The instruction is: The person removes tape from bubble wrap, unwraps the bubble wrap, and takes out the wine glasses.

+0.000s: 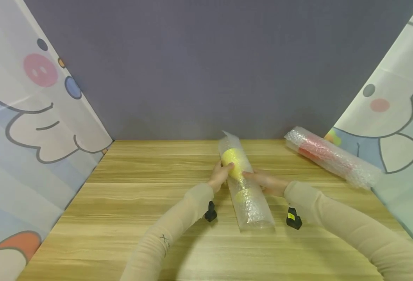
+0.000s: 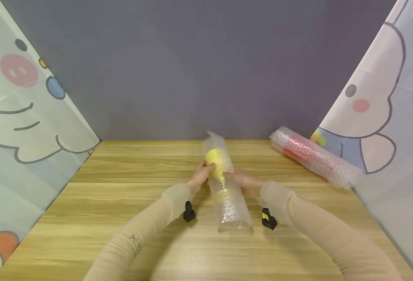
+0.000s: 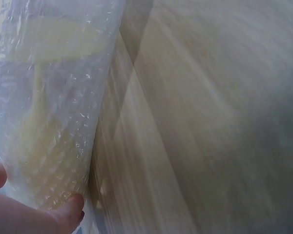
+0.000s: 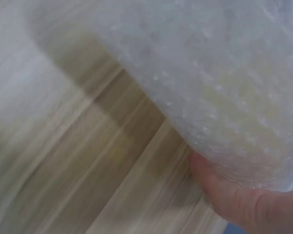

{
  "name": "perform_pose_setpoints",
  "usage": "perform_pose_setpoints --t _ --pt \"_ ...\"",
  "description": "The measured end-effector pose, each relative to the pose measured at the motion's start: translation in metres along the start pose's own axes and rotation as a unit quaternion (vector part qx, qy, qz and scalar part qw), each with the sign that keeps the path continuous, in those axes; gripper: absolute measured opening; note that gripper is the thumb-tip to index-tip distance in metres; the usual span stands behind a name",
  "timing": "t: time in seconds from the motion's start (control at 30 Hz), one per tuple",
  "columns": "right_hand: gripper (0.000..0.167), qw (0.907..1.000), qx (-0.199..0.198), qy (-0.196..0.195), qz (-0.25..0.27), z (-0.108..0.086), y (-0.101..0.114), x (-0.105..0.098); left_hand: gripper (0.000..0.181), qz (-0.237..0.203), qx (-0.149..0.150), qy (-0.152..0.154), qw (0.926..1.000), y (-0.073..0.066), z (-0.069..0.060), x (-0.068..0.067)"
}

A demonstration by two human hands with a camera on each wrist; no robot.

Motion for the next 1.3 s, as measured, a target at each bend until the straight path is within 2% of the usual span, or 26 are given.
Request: perform_pose_setpoints --t 0.23,0.37,0.6,0.9,1.07,1.3 --pt "0.061 0.9988 -0.015 0.007 0.046 0.003 0.002 0.006 0.063 -0.008 -0.006 -0.003 0.9999 -0.003 0.002 -0.007" --pt "0.062 0.9989 -0.013 -0.004 0.046 0.007 0.004 0.011 0.061 -0.01 -0.008 -0.009 0.9999 -0.002 0.004 -0.012" --pt "0.067 0.9986 -0.019 -0.004 0.05 0.012 0.007 0.015 0.057 -0.003 -0.002 -0.003 1.0 -0.004 0.004 -0.019" --pt "0.058 0.9959 -0.034 -0.005 0.083 0.021 0.011 0.029 0.056 0.006 -0.002 -0.015 0.9999 -0.002 0.004 -0.034" --pt "0.063 0.995 -0.027 -0.007 0.096 0.025 0.011 0.033 0.058 0.007 -0.008 -0.001 0.9999 -0.003 0.002 -0.041" --pt "0.063 0.9931 -0.044 -0.008 0.109 0.029 0.012 0.043 0.061 -0.01 -0.023 0.017 0.9996 -0.003 0.002 -0.05"
Point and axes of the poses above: each hand's wrist, its own z-axis towards the middle knuckle, its own x-axis out of the palm, y = z × x, the point moved 1 cm from there along z, towards the middle knuckle, and after that the axes turned 7 degrees about -z, right-handed, at the moved point
